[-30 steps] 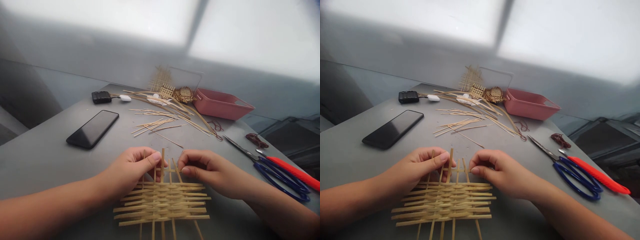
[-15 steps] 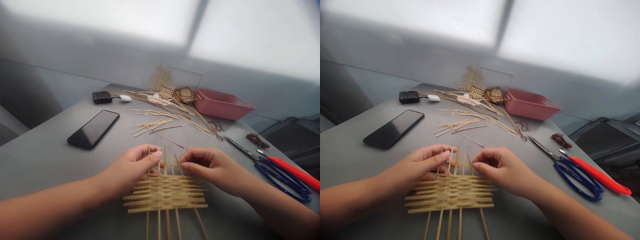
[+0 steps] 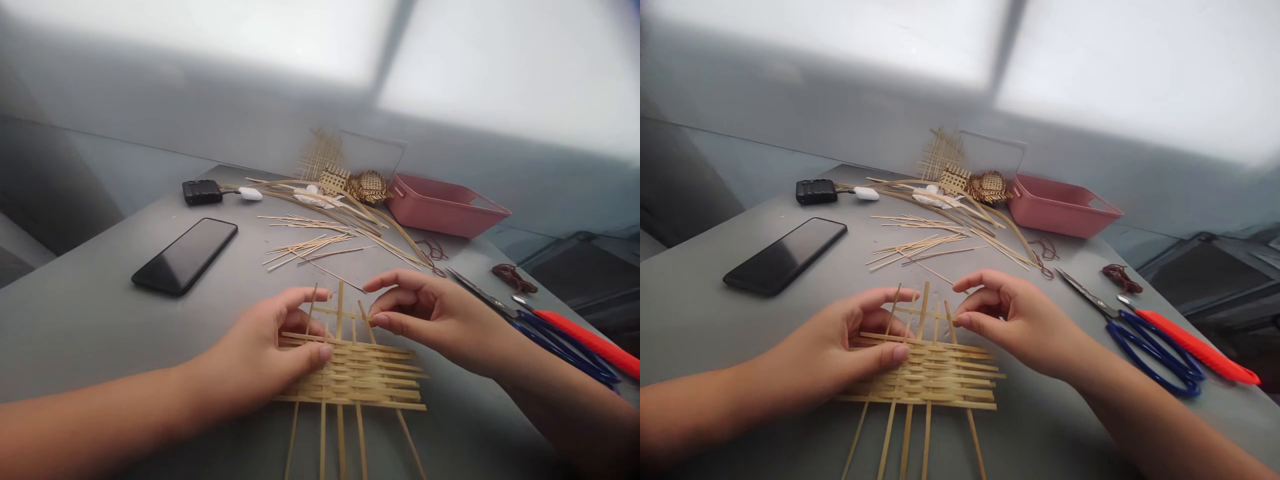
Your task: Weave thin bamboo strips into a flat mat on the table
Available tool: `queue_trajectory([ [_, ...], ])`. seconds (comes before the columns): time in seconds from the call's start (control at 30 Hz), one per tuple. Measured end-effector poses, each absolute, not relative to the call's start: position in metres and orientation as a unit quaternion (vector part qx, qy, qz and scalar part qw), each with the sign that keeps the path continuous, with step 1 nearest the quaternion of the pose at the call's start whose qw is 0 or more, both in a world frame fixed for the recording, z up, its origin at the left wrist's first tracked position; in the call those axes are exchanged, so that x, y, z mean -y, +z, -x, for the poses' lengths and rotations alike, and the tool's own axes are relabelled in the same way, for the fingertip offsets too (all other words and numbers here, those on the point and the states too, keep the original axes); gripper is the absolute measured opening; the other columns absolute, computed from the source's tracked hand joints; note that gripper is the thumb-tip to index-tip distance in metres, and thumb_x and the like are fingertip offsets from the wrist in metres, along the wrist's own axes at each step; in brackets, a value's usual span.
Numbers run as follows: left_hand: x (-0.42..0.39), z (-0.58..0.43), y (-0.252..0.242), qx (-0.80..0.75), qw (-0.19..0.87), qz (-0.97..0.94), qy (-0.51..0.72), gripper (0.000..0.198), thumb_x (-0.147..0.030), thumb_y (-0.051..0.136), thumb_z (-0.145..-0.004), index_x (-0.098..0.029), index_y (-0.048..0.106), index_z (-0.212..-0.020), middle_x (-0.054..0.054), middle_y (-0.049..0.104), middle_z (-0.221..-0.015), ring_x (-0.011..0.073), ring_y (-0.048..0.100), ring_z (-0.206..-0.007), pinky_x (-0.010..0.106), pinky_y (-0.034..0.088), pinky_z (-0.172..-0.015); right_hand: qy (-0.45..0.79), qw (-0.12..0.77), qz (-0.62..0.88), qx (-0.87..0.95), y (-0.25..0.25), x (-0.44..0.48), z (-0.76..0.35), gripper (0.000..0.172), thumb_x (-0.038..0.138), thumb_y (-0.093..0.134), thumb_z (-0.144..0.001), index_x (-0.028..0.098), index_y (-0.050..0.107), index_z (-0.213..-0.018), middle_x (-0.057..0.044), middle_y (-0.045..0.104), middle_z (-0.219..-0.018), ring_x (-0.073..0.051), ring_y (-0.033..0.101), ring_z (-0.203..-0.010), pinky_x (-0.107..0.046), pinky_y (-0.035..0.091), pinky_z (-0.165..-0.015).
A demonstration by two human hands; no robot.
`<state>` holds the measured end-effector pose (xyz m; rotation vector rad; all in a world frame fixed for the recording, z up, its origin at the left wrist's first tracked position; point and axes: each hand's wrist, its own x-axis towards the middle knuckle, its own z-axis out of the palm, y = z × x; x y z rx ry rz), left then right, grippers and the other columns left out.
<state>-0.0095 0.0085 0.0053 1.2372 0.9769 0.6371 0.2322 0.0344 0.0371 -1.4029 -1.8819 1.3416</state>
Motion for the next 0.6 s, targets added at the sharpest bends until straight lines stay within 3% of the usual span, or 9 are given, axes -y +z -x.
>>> queue_trajectory([
  [0.2,-0.007,0.010,0.004,-0.431,0.659,-0.544,0.291,0.064,-0.030,0.072,-0.076,-0.019,0.046,-0.134,0.003,0.067,-0.095,0.0201,0.067,-0.094,0.031,0.052,-0.081,0.470,0.192,0.478,0.717,0.042,-0.034,-0.237,0.048,0.049,0.069,-0.084,0.020,0.059,-0.120,-0.006,0.073,-0.089,-0.021,0.069,-0.085,-0.032,0.054,-0.073],
  [0.4,-0.009,0.011,0.006,-0.437,0.627,-0.570,0.301,0.060,-0.030,0.072,-0.078,-0.019,0.047,-0.131,0.002,0.066,-0.096,0.0198,0.066,-0.095,0.032,0.052,-0.084,0.398,0.185,0.511,0.739,0.042,-0.041,-0.247,0.033,0.051,0.069,-0.082,0.018,0.071,-0.086,-0.007,0.073,-0.085,-0.022,0.067,-0.082,-0.032,0.054,-0.072],
  [0.6,-0.006,0.011,0.006,-0.438,0.625,-0.577,0.290,0.059,-0.033,0.071,-0.078,-0.021,0.046,-0.129,0.002,0.065,-0.093,0.0208,0.066,-0.091,0.033,0.054,-0.079,0.452,0.198,0.503,0.709,0.035,-0.037,-0.236,0.032,0.049,0.072,-0.079,0.019,0.073,-0.088,-0.006,0.075,-0.087,-0.023,0.069,-0.084,-0.033,0.055,-0.075],
])
